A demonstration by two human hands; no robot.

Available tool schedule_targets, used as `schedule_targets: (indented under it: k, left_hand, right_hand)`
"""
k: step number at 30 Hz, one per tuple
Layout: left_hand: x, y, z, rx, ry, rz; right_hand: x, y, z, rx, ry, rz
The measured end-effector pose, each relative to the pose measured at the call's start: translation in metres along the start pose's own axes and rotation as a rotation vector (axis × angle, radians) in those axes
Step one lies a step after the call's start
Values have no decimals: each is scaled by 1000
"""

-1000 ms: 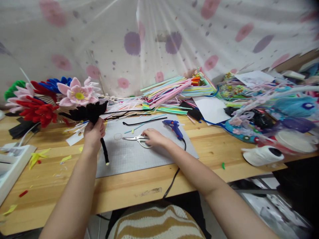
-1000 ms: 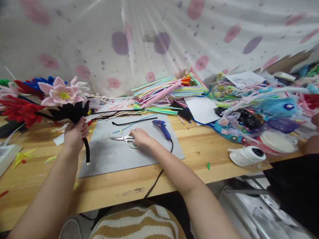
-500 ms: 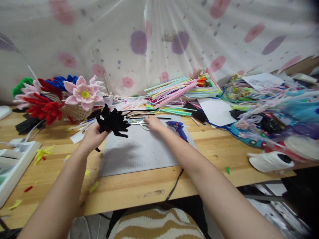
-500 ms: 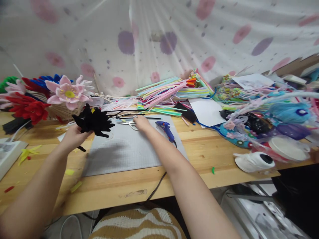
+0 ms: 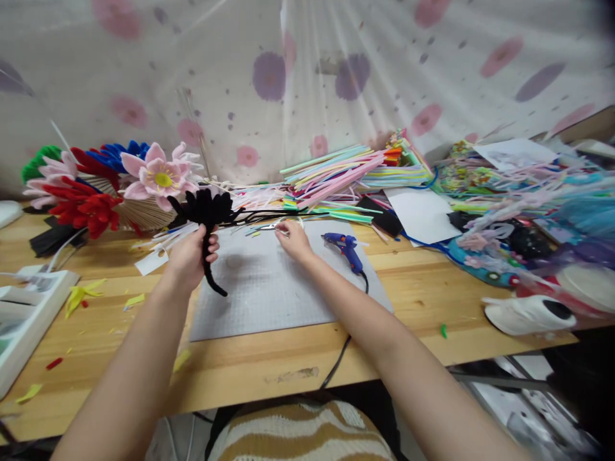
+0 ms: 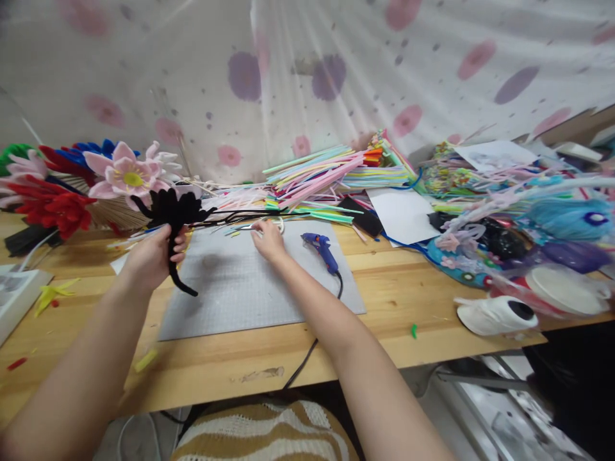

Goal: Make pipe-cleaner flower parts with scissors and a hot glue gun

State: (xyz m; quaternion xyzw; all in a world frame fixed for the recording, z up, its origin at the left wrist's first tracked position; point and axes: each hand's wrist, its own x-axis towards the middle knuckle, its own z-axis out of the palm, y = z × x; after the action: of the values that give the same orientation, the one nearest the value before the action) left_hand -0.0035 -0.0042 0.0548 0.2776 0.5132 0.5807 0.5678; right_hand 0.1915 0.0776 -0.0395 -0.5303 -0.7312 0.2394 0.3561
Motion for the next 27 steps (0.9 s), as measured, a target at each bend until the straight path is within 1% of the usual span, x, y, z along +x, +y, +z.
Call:
schedule_targets:
  k: [1,2,3,4,6,7,8,10,13,14,16,18,21,24,27]
  left_hand:
    - [0,-4,7,-85,15,-16]
    - [0,-8,15,-160,37,-4]
    - [0,-13,22,-226,72,25]
    - [0,-19,29,-285,99,59]
    - [-2,-29,41,-388,134,134]
    - [-4,-33,46,-431,133,169]
    - [-6,-36,50,-467,118,196]
    - [-12,-42,53,-509,45,210]
    - [-21,-49,48,-453,-107,116]
    - [-24,-52,44,-409,-135,82]
    - [-30,-57,35,-323,-147,41]
    - [-35,-62,26,-280,-135,53]
    - [-42,-67,18,-272,-135,124]
    - [-47,-70,16,-266,-138,183]
    - [-47,-75,16,-258,-130,203]
  right_hand:
    - [-10,-7,1,126,-66,-3]
    - [-20,-14,2,235,-144,-13]
    - [-31,-22,2,318,-227,-47]
    - [-41,-31,1,372,-280,-97]
    - [-57,-45,-1,402,-354,-202]
    - [-62,-51,-2,383,-367,-226]
    - [-66,-54,-3,349,-377,-232]
    - [-70,-56,-5,281,-381,-207]
    - [-71,-50,-5,272,-362,-200]
    - [-72,-47,-4,284,-361,-220]
    - [-75,-43,-3,298,-379,-268]
    - [-80,-43,-2,296,-405,-307]
    - [-87,-46,-1,307,-412,-341]
    - [-93,-49,0,331,-408,-365]
    - [-96,-48,2,356,-397,-368]
